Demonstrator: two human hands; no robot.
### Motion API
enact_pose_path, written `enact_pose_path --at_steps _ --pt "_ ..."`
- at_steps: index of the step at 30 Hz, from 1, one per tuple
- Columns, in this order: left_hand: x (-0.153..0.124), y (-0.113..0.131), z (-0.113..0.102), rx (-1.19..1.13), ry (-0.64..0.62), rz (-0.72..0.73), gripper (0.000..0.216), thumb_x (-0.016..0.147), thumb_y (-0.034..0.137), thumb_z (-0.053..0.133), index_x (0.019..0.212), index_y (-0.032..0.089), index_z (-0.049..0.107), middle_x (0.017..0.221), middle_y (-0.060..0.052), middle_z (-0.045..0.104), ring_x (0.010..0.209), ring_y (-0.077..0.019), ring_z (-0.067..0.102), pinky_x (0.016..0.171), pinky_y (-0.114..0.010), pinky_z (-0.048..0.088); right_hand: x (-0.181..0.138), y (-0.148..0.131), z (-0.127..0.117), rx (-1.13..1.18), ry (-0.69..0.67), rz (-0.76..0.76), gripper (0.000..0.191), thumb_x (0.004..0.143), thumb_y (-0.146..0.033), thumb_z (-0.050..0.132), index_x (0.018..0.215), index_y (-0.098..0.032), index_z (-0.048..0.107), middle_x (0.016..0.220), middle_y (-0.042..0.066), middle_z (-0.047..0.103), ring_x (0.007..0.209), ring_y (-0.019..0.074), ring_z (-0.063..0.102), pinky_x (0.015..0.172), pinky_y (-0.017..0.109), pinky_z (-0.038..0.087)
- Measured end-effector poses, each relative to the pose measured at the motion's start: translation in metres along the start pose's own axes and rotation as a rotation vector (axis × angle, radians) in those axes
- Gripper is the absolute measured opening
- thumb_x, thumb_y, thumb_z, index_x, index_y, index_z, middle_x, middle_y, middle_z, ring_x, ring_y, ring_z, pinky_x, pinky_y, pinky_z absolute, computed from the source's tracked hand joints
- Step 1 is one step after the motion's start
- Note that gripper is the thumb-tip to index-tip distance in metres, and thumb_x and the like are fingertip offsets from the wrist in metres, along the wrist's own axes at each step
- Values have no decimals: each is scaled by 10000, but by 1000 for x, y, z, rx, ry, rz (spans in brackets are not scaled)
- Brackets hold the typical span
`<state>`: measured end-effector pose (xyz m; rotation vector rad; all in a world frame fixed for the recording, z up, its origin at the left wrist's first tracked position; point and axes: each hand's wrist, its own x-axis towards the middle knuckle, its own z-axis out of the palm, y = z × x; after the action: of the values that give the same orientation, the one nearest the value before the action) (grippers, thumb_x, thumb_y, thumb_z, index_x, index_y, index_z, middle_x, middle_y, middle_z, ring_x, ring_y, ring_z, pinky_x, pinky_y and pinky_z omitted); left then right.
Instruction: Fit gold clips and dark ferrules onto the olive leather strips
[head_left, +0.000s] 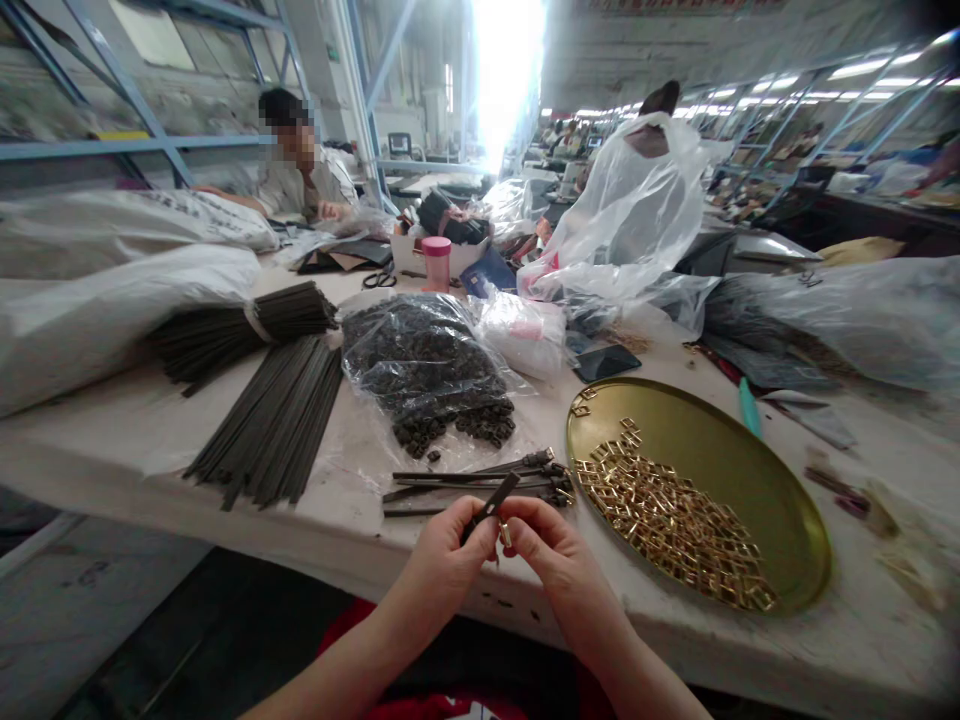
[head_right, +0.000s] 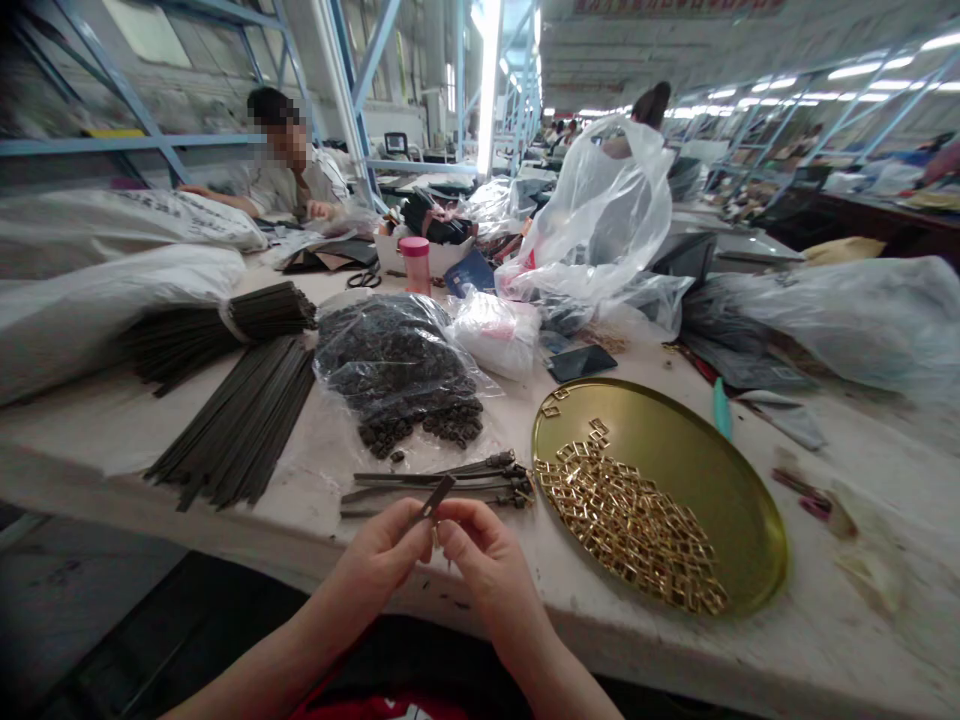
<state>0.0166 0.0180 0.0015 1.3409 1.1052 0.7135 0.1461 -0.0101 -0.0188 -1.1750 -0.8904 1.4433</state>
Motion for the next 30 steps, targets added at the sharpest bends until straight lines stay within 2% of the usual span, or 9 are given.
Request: enact_pose_path --at_steps 5,11,16,20,26,30 --pt "3 -12 2 244 67 110 163 822 243 414 831 160 554 735 -20 598 698 -152 547 655 -247 408 5 16 8 132 42 45 294 687 -361 683 922 -191 637 806 5 644 706 121 536 681 259 424" --pt "5 -15 0 522 121 61 200 853 273 380 990 175 488 858 -61 625 795 -204 577 705 -298 395 11 24 11 204 104 63 241 691 -332 688 878 -183 656 743 -5 629 618 91 504 566 209 412" --pt "5 -11 -6 476 22 74 208 874 322 342 886 182 496 759 -19 583 711 -165 542 655 -260 379 15 23 5 392 156 122 218 640 -292 736 812 -188 651 694 -21 613 567 74 507 504 182 407" --pt "6 -14 -18 371 -127 -14 291 876 367 315 768 176 506 587 34 477 575 -124 462 565 -224 348 18 17 -2 512 195 129 244 606 -279 761 808 -193 653 630 -41 589 526 59 509 503 173 423" --pt "7 -15 -27 357 -237 -90 270 851 343 358 754 165 535 576 49 459 567 -107 433 544 -206 321 16 14 -5 563 103 258 265 615 -297 754 832 -177 659 575 -34 579 524 55 507 500 162 414" --pt "7 -12 -30 402 -253 -98 267 851 332 357 727 166 525 570 53 448 564 -107 432 544 -208 315 11 15 -6 503 65 250 265 638 -302 736 848 -162 655 587 -29 587 536 61 511 525 178 424"
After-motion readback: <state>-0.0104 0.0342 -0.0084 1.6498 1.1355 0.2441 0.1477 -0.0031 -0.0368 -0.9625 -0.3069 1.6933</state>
